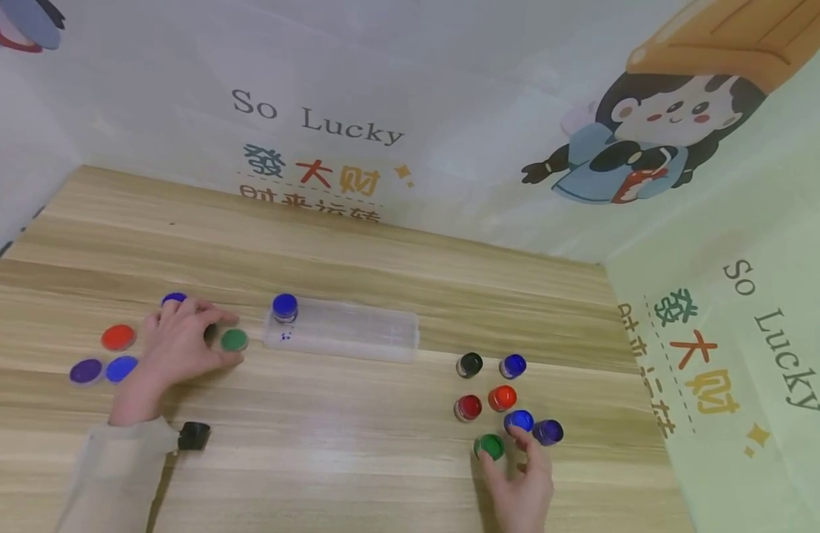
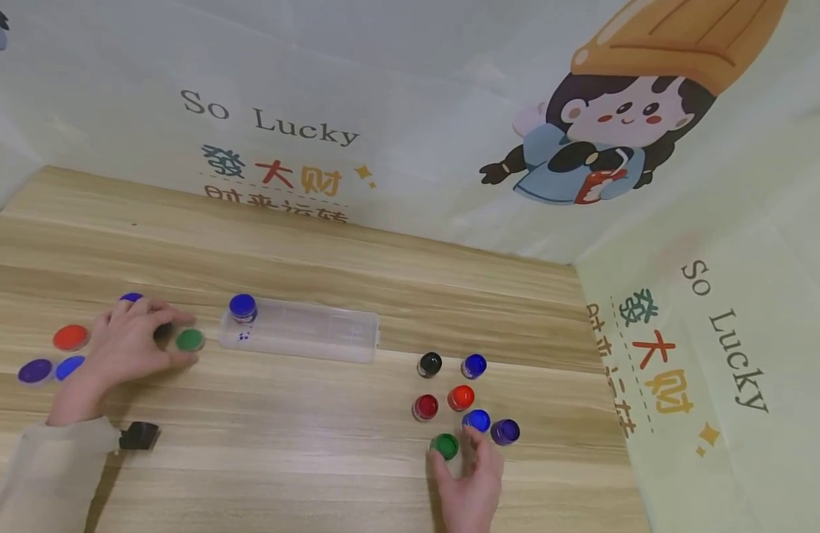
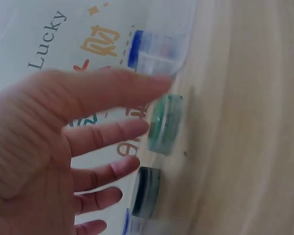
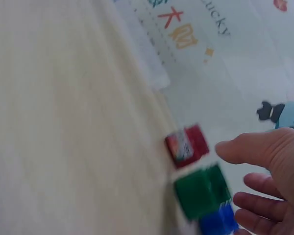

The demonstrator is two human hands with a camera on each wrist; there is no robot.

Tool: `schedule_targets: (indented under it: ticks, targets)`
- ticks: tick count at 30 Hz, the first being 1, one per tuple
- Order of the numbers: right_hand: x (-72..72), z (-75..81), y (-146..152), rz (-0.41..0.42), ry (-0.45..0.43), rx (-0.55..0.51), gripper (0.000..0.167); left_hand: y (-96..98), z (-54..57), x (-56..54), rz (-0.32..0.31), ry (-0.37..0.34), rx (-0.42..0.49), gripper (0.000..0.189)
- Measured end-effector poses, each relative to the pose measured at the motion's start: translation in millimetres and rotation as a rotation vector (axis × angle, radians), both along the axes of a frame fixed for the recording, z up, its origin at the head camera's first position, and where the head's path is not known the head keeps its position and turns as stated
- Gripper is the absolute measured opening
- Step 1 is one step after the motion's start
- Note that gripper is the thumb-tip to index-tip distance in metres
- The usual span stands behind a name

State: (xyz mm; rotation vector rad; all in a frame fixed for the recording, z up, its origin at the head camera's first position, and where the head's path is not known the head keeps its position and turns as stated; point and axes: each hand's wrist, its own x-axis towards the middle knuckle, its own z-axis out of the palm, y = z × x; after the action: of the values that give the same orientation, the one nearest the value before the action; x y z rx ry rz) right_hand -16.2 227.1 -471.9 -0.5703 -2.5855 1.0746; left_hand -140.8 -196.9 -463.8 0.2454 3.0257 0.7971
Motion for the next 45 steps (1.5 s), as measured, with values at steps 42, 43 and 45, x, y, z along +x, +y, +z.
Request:
schedule_targets:
  ticks: [42, 43, 45]
  targets:
    - [-145.1, 4.6, -232, 0.584, 0.158, 0.058, 0.027, 29.5, 2.4, -34.9, -0.145, -0.035, 0.031, 0.078]
    - [-145.9, 4.1, -232, 0.58, 0.158, 0.067, 0.027, 29.5, 1.9, -35.0, -0.145, -0.034, 0.033, 0.078]
    - [-147.5, 3.3, -234, 0.572, 0.15, 0.084, 0.028, 29.6, 1.0, -35.1, -0.145, -0.032, 0.037, 0.078]
